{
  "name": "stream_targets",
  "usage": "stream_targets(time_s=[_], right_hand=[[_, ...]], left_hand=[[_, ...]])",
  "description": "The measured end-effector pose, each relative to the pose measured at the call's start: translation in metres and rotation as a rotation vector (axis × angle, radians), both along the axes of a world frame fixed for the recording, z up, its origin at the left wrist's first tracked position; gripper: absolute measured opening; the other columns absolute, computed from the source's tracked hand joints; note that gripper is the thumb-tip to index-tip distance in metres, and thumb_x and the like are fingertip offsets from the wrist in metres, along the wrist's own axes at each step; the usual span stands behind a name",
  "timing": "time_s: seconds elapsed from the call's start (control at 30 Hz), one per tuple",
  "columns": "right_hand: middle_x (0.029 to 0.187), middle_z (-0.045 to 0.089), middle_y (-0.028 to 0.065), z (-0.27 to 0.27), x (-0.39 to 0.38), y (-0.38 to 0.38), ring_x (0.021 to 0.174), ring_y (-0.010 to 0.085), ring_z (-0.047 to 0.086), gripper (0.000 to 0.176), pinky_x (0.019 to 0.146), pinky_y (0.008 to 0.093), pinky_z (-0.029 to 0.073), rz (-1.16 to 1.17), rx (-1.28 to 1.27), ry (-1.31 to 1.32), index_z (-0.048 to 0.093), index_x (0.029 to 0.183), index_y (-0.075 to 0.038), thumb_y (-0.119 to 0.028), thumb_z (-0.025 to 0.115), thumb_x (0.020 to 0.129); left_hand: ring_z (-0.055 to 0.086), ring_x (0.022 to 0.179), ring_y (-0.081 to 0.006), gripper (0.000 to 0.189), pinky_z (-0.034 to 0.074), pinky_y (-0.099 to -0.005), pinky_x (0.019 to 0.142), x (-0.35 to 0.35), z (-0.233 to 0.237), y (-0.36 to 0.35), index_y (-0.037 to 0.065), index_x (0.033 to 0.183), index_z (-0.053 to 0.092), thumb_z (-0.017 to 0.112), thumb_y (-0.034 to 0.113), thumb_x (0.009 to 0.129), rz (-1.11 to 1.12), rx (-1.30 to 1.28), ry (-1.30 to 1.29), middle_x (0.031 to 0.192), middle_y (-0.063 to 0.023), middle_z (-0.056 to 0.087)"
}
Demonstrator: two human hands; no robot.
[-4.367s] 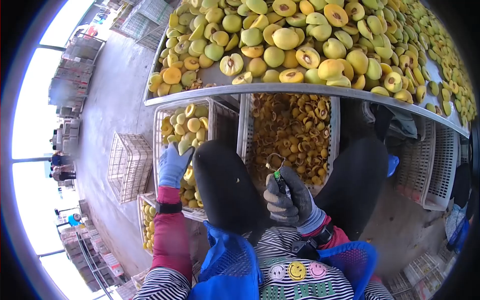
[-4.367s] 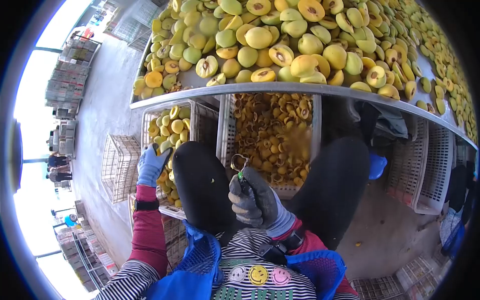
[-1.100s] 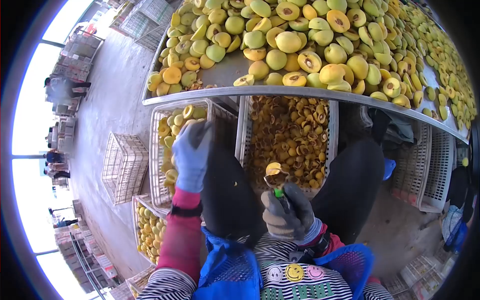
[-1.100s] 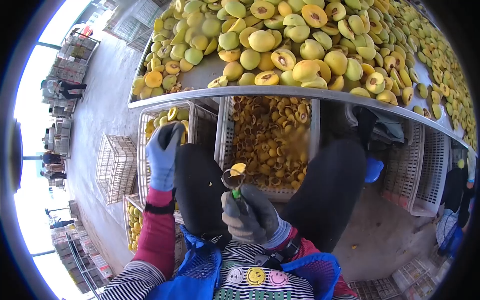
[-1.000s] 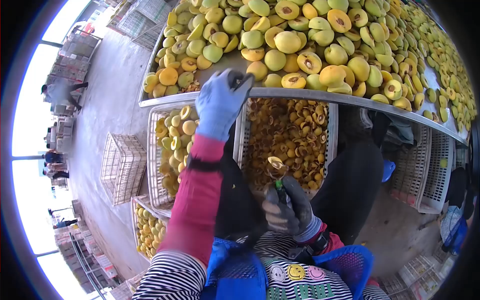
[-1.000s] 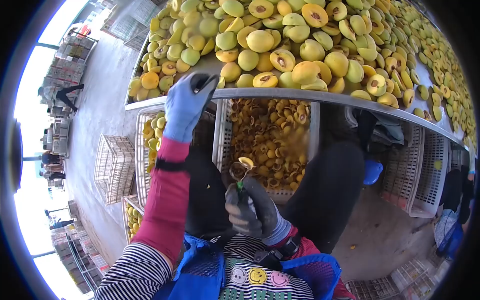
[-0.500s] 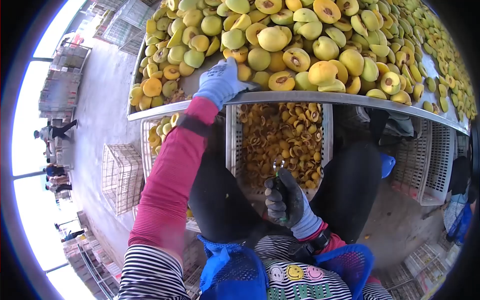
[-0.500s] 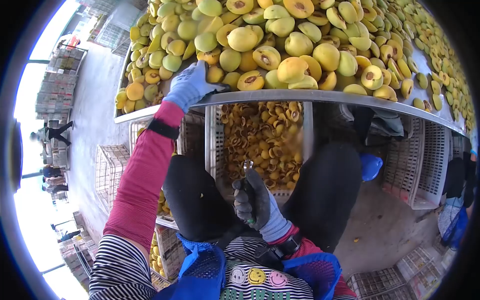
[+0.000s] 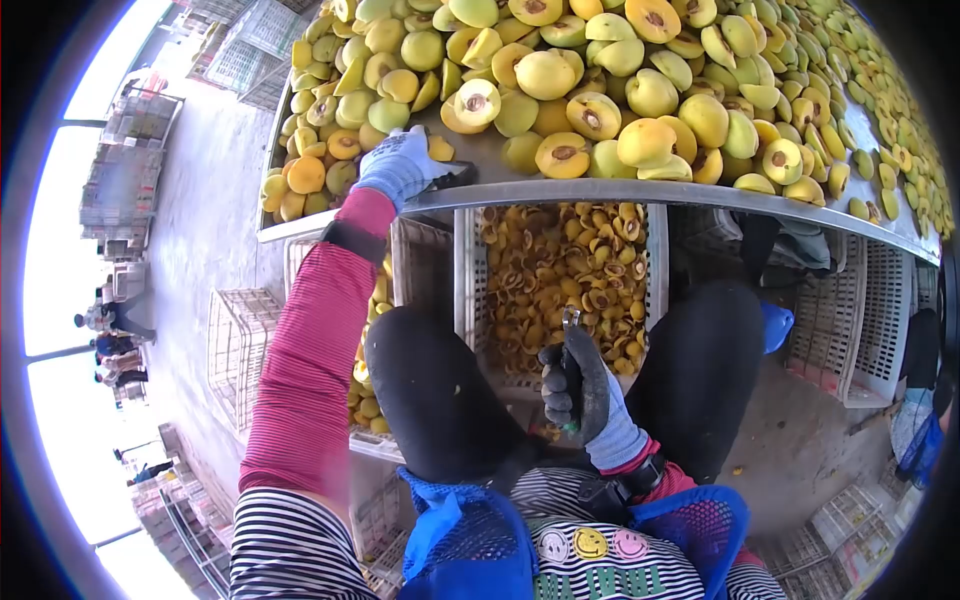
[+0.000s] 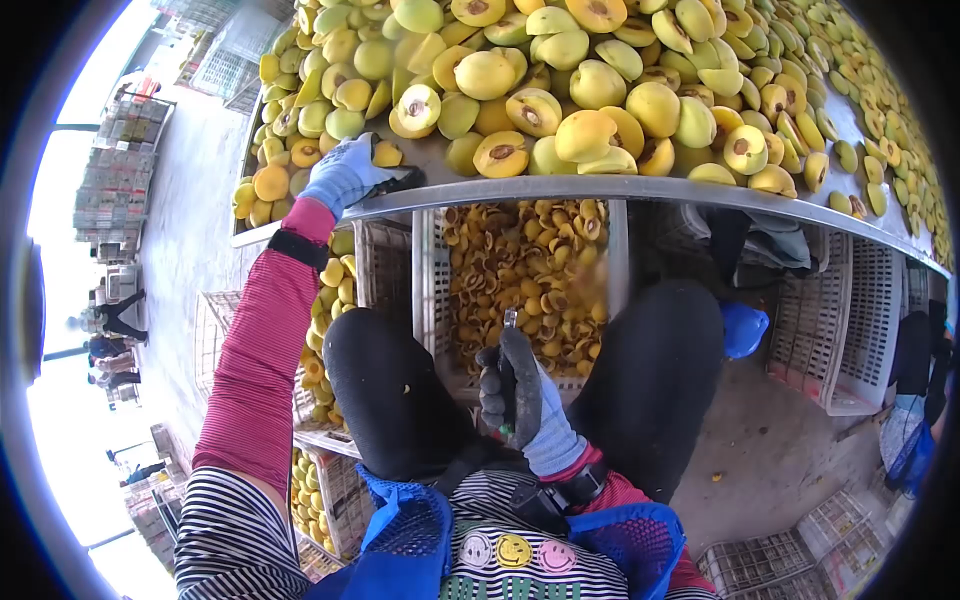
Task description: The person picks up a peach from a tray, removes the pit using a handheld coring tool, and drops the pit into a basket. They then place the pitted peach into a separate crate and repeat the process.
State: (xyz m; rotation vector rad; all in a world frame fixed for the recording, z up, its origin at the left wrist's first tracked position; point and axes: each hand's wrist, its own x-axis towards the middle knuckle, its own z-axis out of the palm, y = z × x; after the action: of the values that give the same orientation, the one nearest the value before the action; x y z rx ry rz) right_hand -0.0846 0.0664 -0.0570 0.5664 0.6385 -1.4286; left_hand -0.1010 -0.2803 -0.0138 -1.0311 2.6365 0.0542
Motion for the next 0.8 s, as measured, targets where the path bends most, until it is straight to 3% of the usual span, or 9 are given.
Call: stream_targets(time_s=[0.1,0.17,0.2,0.3,0.37,0.47,0.57,0.73,0.8], right_hand=[[0.059,0.051,-0.0025,0.003,-0.007,-0.004,0.043,0.0086,0.041,0.041,0.037,0.021,0.031,0.0,0.005,0.022,0.06,0.091,-0.011,-0.05,0.049,0.09],[0.059,0.051,-0.0023,0.011,-0.016,-0.003,0.042,0.0085,0.043,0.043,0.036,0.0208,0.032,-0.066,-0.007,0.086,0.06,0.09,-0.011,-0.052,0.049,0.09],[0.06,0.053,-0.0002,0.019,-0.021,-0.004,0.039,0.0085,0.043,0.044,0.034,0.0211,0.031,-0.114,0.005,0.086,0.058,0.091,-0.008,-0.05,0.046,0.091],[0.057,0.049,-0.0009,0.061,-0.035,-0.01,0.037,0.0087,0.041,0.032,0.034,0.021,0.03,-0.089,-0.139,0.451,0.052,0.092,-0.007,-0.038,0.048,0.094],[0.06,0.056,0.0062,0.065,-0.031,-0.02,0.043,0.0151,0.053,0.018,0.037,0.0249,0.037,-0.028,-0.2,0.669,0.051,0.093,-0.003,-0.021,0.051,0.094],[0.069,0.056,0.0156,0.046,-0.016,-0.027,0.065,0.0332,0.06,0.017,0.057,0.0391,0.045,0.049,-0.112,1.799,0.048,0.094,-0.002,-0.017,0.054,0.088],[0.071,0.056,0.0174,0.04,-0.003,-0.02,0.067,0.0368,0.059,0.018,0.056,0.0388,0.045,0.176,-0.055,1.669,0.049,0.095,-0.002,-0.017,0.054,0.088],[0.073,0.055,0.0209,0.041,0.012,-0.014,0.068,0.0396,0.058,0.019,0.056,0.0394,0.045,0.052,-0.074,1.612,0.049,0.096,0.001,-0.017,0.052,0.089],[0.074,0.058,0.0148,0.045,0.018,-0.011,0.063,0.0277,0.06,0.022,0.057,0.0332,0.045,-0.081,-0.149,1.56,0.05,0.101,0.003,-0.017,0.05,0.092]], left_hand=[[0.063,0.091,-0.0249,0.061,0.05,-0.0373,0.077,-0.012,0.001,0.0,-0.001,0.108,0.051,0.071,0.044,0.072,0.064,0.001,0.027,0.104,-0.0179,0.061],[0.062,0.087,-0.0155,0.046,0.05,-0.0278,0.072,-0.012,0.001,0.001,-0.002,0.106,0.051,0.07,0.029,0.078,0.154,0.626,0.423,0.099,-0.0128,0.061],[0.058,0.084,-0.01,0.037,0.048,-0.0215,0.07,0.0,-0.012,0.014,-0.002,0.11,0.05,0.067,0.016,0.082,0.089,1.023,0.942,0.101,-0.0073,0.059],[0.057,0.085,-0.0109,0.049,0.047,-0.0204,0.072,0.045,0.019,0.096,0.0,0.124,0.043,0.063,0.016,0.082,0.313,1.484,1.049,0.109,-0.0075,0.057],[0.056,0.09,-0.0125,0.045,0.047,-0.0246,0.077,0.057,0.011,0.157,0.002,0.122,0.044,0.06,0.02,0.084,0.434,1.484,1.198,0.108,-0.007,0.057],[0.054,0.094,-0.0122,0.029,0.046,-0.0249,0.08,0.065,0.016,0.203,0.003,0.116,0.05,0.052,0.02,0.092,0.727,1.469,1.366,0.103,-0.0056,0.055],[0.052,0.093,-0.0113,0.029,0.044,-0.0246,0.082,0.071,0.015,0.219,0.001,0.112,0.053,0.043,0.024,0.098,0.598,1.006,1.306,0.097,-0.0053,0.054],[0.053,0.093,-0.0118,0.03,0.044,-0.0262,0.083,0.072,0.019,0.239,0.0,0.115,0.053,0.045,0.022,0.097,0.473,0.979,1.458,0.108,-0.0085,0.057],[0.053,0.093,-0.0118,0.029,0.044,-0.0258,0.083,0.077,0.015,0.239,-0.001,0.115,0.054,0.045,0.021,0.097,0.382,0.986,1.484,0.109,-0.0085,0.058]])
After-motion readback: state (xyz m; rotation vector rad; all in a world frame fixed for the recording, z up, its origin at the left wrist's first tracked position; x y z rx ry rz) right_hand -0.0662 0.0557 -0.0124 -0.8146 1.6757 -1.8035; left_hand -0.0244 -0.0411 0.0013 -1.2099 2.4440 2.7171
